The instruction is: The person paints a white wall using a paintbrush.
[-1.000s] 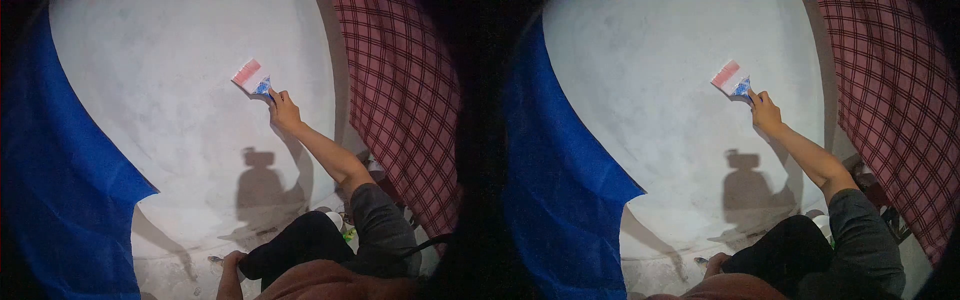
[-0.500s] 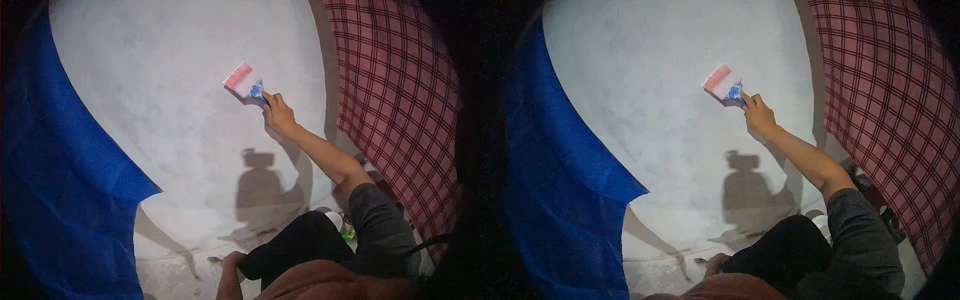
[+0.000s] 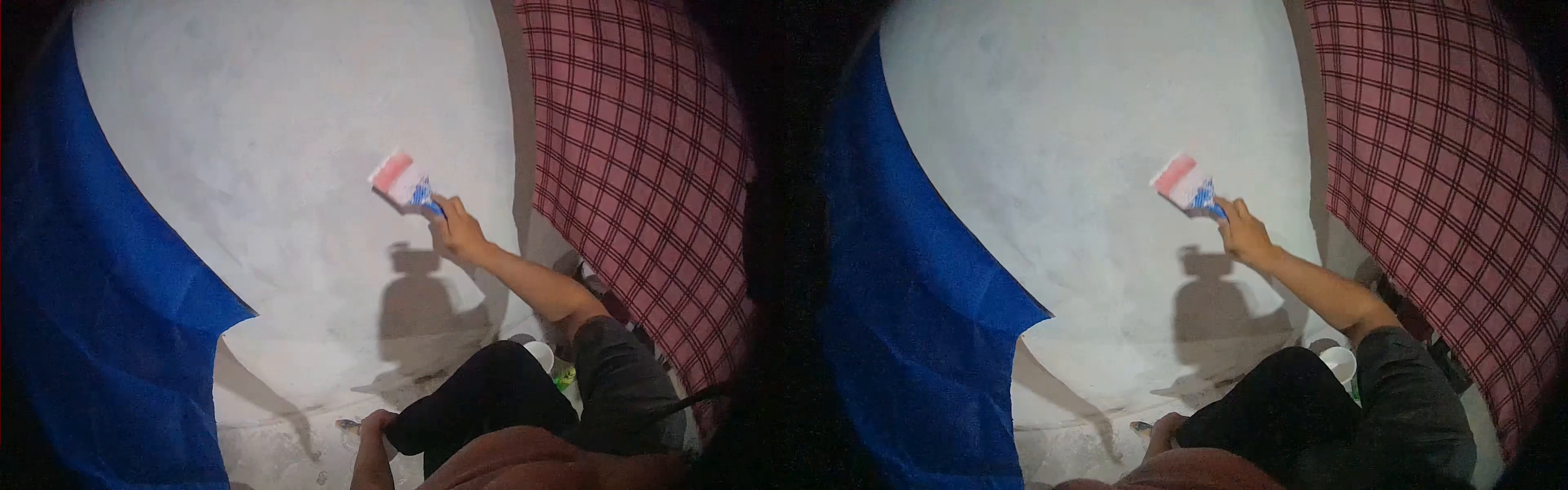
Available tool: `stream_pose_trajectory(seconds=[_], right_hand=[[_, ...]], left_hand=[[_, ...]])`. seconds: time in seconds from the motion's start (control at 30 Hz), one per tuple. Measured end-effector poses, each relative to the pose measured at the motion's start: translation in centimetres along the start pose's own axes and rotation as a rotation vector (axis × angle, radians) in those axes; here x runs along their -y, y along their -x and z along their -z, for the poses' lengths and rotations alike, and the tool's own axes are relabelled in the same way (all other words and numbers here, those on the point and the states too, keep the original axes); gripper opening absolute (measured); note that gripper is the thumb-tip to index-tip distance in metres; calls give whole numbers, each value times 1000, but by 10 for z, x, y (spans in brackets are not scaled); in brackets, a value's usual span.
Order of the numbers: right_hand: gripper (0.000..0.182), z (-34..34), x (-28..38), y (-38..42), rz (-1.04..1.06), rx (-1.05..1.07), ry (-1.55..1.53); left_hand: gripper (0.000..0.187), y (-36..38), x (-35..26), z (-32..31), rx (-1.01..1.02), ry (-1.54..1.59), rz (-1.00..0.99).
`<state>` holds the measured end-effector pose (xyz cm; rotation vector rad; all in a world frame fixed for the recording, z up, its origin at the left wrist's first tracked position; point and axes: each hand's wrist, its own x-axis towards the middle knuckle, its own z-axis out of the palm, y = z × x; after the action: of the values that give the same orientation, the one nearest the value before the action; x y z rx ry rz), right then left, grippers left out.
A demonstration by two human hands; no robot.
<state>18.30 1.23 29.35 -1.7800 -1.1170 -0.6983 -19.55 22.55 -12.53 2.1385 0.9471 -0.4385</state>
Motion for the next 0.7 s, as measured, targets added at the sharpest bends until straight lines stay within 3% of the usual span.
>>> stream_pose_trajectory(seconds=[0.07, 0.13, 0.33, 0.5, 0.57, 0.63, 0.7], right_hand=[[46, -5, -4, 27, -108, 191, -86], [45, -17, -11, 38, -66, 129, -90], [47, 9, 8, -11, -219, -88, -49], [45, 25, -30, -68, -275, -398, -6], [45, 42, -34, -78, -336, -413, 11], [45, 57, -37, -86, -407, -404, 61], [45, 65, -41, -92, -409, -409, 74]], left_hand=[[63, 13, -11, 9, -12, 61, -47], [60, 70, -93, 39, 107, -356, 66], [49, 43, -83, 27, 46, -283, 245], [56, -10, -30, 14, 87, -406, 95], [57, 1, -40, 18, 90, -404, 85], [55, 49, -90, 31, 70, -348, 181], [53, 35, -80, 28, 77, -378, 180]])
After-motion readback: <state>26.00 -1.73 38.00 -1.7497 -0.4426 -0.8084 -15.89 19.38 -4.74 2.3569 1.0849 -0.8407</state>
